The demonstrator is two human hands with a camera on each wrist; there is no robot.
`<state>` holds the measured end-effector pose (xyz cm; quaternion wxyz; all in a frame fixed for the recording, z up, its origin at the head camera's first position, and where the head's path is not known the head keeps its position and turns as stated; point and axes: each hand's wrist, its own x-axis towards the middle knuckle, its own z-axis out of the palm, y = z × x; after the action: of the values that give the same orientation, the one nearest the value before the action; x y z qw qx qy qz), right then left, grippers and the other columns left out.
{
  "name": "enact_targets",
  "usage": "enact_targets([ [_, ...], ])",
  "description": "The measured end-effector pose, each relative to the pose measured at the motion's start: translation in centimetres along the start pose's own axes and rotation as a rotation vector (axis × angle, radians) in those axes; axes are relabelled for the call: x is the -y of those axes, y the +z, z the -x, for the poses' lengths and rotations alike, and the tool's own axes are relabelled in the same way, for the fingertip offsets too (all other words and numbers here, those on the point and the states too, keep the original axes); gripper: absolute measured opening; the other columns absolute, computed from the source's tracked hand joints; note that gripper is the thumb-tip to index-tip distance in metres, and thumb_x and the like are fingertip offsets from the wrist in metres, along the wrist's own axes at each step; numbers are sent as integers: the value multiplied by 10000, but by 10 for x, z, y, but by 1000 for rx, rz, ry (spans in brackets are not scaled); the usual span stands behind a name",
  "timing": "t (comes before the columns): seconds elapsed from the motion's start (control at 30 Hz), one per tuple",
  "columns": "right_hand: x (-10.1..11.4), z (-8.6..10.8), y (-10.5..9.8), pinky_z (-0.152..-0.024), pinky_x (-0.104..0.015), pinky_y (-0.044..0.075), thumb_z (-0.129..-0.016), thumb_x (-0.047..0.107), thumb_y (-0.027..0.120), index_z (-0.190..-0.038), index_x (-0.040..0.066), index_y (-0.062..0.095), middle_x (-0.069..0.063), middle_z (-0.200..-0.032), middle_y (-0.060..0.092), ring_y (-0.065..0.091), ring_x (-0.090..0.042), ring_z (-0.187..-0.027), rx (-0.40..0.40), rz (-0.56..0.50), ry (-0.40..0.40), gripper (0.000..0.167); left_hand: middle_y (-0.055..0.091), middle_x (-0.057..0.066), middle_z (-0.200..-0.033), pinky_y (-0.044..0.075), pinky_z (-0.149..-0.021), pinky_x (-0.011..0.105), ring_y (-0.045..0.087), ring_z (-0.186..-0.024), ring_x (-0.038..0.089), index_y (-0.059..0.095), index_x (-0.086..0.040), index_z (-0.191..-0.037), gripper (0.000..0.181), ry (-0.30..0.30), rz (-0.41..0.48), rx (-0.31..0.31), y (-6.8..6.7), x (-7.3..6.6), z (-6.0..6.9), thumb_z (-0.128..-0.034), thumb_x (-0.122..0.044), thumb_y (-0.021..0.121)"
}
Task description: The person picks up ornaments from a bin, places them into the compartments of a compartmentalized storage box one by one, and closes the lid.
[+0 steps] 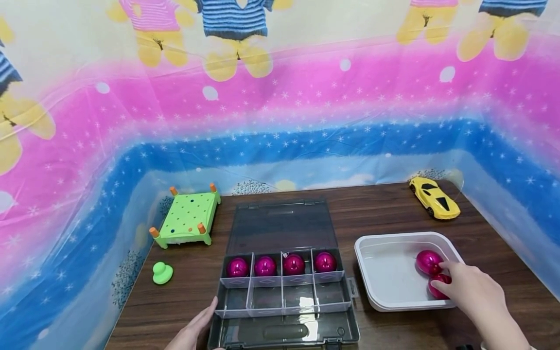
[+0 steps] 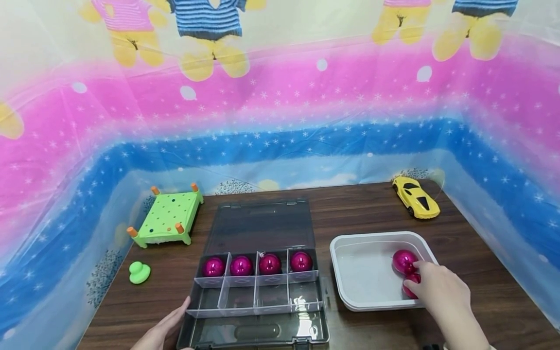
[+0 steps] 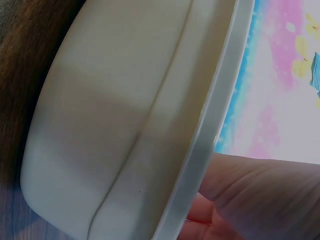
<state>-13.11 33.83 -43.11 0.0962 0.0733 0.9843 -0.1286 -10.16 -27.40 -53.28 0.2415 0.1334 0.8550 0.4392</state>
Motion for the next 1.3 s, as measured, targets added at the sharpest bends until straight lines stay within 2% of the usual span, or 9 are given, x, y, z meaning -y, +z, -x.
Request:
enact_targets([
  [0.1, 0, 0, 2, -588, -548, 497, -725, 405, 831, -1148, -104, 619, -260, -900, 650, 599, -323, -727, -1, 11, -6, 695, 269, 315, -1475, 382, -984, 451, 301, -1309, 462, 137, 2, -1528, 978, 8, -21, -8, 1, -1, 1, -862, -429, 710],
  [0.27, 1, 0, 5, -589, -521, 501, -734, 365, 831, -1097, -89, 651, -213, -859, 663, 575, -257, -675, -3, 23, -12, 608, 292, 372, -1431, 397, -959, 435, 330, -1277, 500, 157, 84, -1494, 936, 55, -58, -24, -1, -39, 12, -885, -372, 702],
  [0.33, 1, 1, 6, -586, -514, 501, -734, 348, 833, -1091, -87, 653, -206, -856, 664, 571, -251, -671, -2, 24, -8, 591, 285, 394, -1420, 385, -952, 479, 322, -1274, 515, 154, 104, -1484, 925, 62, -32, -27, -1, -50, 16, -886, -333, 708],
  [0.47, 1, 2, 6, -575, -498, 499, -742, 331, 830, -1086, -86, 656, -185, -835, 664, 557, -242, -658, -2, 24, -9, 568, 292, 405, -1406, 397, -942, 480, 338, -1262, 514, 148, 121, -1475, 917, 54, -50, -24, -1, -58, 18, -895, -327, 699],
  [0.6, 1, 2, 5, -582, -500, 499, -748, 334, 827, -1072, -81, 663, -155, -814, 663, 545, -235, -651, 1, 29, -15, 552, 287, 396, -1417, 376, -955, 541, 332, -1269, 515, 157, 108, -1482, 935, 54, -36, -23, -1, -45, 14, -882, -349, 710],
  [0.73, 1, 1, 5, -584, -493, 501, -741, 345, 832, -1064, -74, 670, -120, -789, 659, 535, -221, -635, 13, 30, -18, 554, 244, 335, -1478, 308, -986, 607, 274, -1316, 496, 142, 24, -1520, 978, -1, 20, -7, 1, -11, 2, -861, -411, 719],
  [0.87, 2, 1, 5, -566, -469, 501, -744, 344, 831, -1060, -76, 672, -71, -739, 645, 514, -204, -598, 25, 21, -16, 549, 219, 275, -1518, 278, -1004, 613, 248, -1348, 450, 125, -61, -1546, 1011, -9, 0, -14, 2, 17, -7, -839, -480, 713],
  [1.0, 4, 2, 4, -548, -442, 490, -754, 352, 822, -1006, -52, 693, -21, -656, 606, 494, -197, -570, 25, 9, -22, 494, 233, 259, -1519, 306, -997, 561, 267, -1345, 427, 117, -76, -1550, 1018, 31, -60, -33, 2, 21, -6, -836, -503, 704],
  [1.3, 4, 3, 5, -561, -465, 495, -728, 392, 832, -1022, -46, 692, -55, -719, 644, 523, -196, -604, 21, -10, -23, 546, 232, 283, -1507, 286, -1004, 599, 265, -1342, 454, 131, -50, -1543, 1007, -19, 26, 7, 2, 26, -10, -840, -465, 721],
])
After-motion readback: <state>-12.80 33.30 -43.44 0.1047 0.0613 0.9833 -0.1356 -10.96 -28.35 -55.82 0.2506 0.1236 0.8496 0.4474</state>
